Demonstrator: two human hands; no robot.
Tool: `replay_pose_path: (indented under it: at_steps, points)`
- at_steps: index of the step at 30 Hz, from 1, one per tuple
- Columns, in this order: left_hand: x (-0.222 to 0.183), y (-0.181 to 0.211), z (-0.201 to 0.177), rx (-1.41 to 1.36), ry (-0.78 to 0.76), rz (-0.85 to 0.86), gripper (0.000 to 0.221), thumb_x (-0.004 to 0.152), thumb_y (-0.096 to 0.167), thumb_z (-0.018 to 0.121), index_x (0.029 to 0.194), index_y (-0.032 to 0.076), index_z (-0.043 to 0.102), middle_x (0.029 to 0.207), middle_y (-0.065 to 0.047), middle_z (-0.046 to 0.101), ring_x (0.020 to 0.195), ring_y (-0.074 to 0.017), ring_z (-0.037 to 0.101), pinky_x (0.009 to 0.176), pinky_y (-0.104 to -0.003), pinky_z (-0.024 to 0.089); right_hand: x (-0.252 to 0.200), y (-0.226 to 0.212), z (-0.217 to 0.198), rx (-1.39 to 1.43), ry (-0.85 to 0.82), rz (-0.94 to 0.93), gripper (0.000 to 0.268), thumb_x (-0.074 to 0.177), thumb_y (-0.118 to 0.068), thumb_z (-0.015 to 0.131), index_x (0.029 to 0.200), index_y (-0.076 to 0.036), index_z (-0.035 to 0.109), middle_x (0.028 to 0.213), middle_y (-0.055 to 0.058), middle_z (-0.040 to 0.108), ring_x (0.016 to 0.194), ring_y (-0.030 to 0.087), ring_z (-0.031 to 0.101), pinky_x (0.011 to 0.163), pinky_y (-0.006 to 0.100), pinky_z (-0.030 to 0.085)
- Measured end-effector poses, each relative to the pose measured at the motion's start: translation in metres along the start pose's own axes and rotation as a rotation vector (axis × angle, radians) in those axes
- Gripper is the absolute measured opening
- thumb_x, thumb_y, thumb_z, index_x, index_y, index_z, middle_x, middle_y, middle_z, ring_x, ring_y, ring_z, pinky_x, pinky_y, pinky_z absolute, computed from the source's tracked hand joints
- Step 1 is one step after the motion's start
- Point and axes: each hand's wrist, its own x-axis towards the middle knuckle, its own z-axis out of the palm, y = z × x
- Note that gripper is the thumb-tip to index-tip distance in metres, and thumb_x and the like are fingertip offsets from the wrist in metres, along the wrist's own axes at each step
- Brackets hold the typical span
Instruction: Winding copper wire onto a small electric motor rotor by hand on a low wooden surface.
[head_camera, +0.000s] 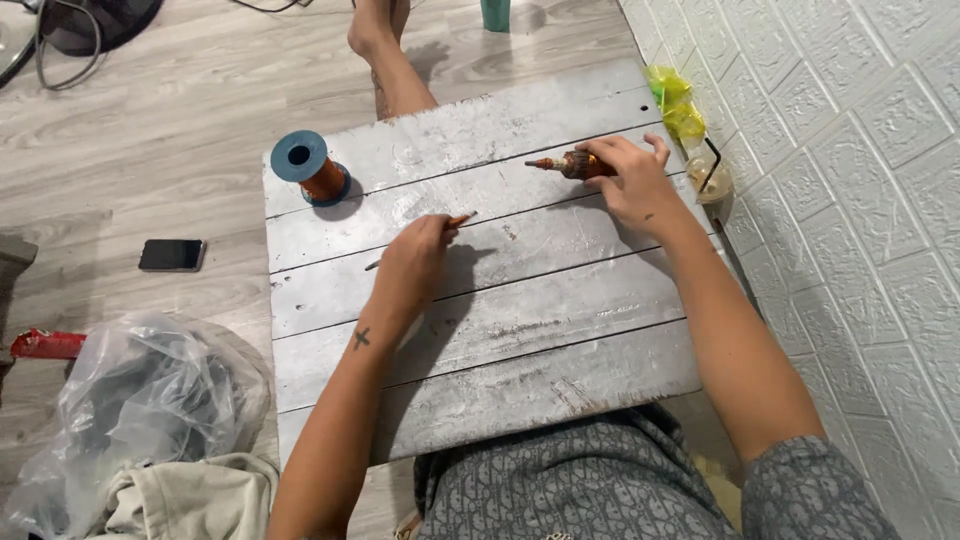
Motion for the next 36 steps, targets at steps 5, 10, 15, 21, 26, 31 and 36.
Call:
replay_pose_path:
  at_steps: [5,10,15,21,26,31,36]
  points:
    - [0.025,-0.034,-0.040,-0.112,0.051,-0.167,0.019,0.120,0.012,0.062,0.121,-0.003,0.073,0.089,-0.019,0.078,0.083,-0.0390,0.079,0.080,-0.046,0.062,-0.004,-0.044,-0.041,0.254,-0.064,-0.102,0.050,0.103,-0.009,0.079,0.152,-0.010,0.068,0.142,0.016,0.074,0.132,0.040,0.071,0.125,0.076,0.021]
    - [0.061,-0.053,-0.086,-0.043,0.233,-0.102,0.012,0.120,0.004,0.065,0.117,-0.003,0.074,0.084,-0.013,0.077,0.079,-0.0368,0.078,0.078,-0.045,0.060,-0.007,-0.025,-0.008,0.112,-0.132,-0.168,0.066,0.099,-0.019,0.085,0.160,-0.009,0.062,0.137,0.014,0.077,0.127,0.034,0.074,0.127,0.073,0.020]
    - [0.067,-0.013,-0.139,0.122,0.350,0.109,0.010,0.124,0.005,0.068,0.121,-0.003,0.073,0.086,-0.013,0.074,0.079,-0.0391,0.076,0.074,-0.046,0.061,-0.004,0.006,0.032,-0.298,-0.051,-0.156,0.063,0.099,-0.032,0.088,0.157,-0.015,0.068,0.132,0.012,0.078,0.126,0.028,0.075,0.126,0.071,0.020]
    - [0.037,0.016,-0.166,0.273,0.258,0.175,0.009,0.121,0.008,0.074,0.127,0.002,0.077,0.096,-0.013,0.075,0.085,-0.0401,0.077,0.078,-0.048,0.061,0.001,0.032,0.051,-0.347,0.068,0.025,0.053,0.115,-0.039,0.077,0.162,-0.018,0.066,0.130,0.012,0.077,0.124,0.025,0.075,0.126,0.072,0.014]
    - [0.014,0.041,-0.135,0.064,0.148,0.143,0.010,0.114,0.012,0.076,0.123,0.008,0.078,0.095,-0.009,0.078,0.084,-0.0319,0.079,0.078,-0.040,0.063,0.002,0.029,0.058,-0.471,0.086,0.033,0.053,0.116,-0.035,0.076,0.163,-0.013,0.067,0.131,0.016,0.078,0.126,0.028,0.075,0.123,0.073,0.014]
    - [0.011,0.061,-0.109,-0.037,0.071,0.157,0.015,0.113,0.014,0.073,0.121,0.002,0.075,0.088,-0.014,0.079,0.078,-0.0345,0.080,0.073,-0.043,0.065,-0.002,-0.077,0.009,-0.336,0.129,-0.153,0.048,0.120,-0.027,0.065,0.164,-0.008,0.063,0.159,0.018,0.063,0.150,0.032,0.057,0.125,0.063,0.020]
    - [0.021,0.064,-0.092,-0.117,-0.030,0.111,0.016,0.115,0.018,0.069,0.124,0.006,0.063,0.089,-0.017,0.078,0.079,-0.0408,0.080,0.074,-0.052,0.065,-0.011,-0.137,0.026,0.370,0.093,-0.482,0.033,0.114,-0.021,0.061,0.141,-0.005,0.074,0.121,0.011,0.079,0.117,0.036,0.078,0.120,0.055,0.052]
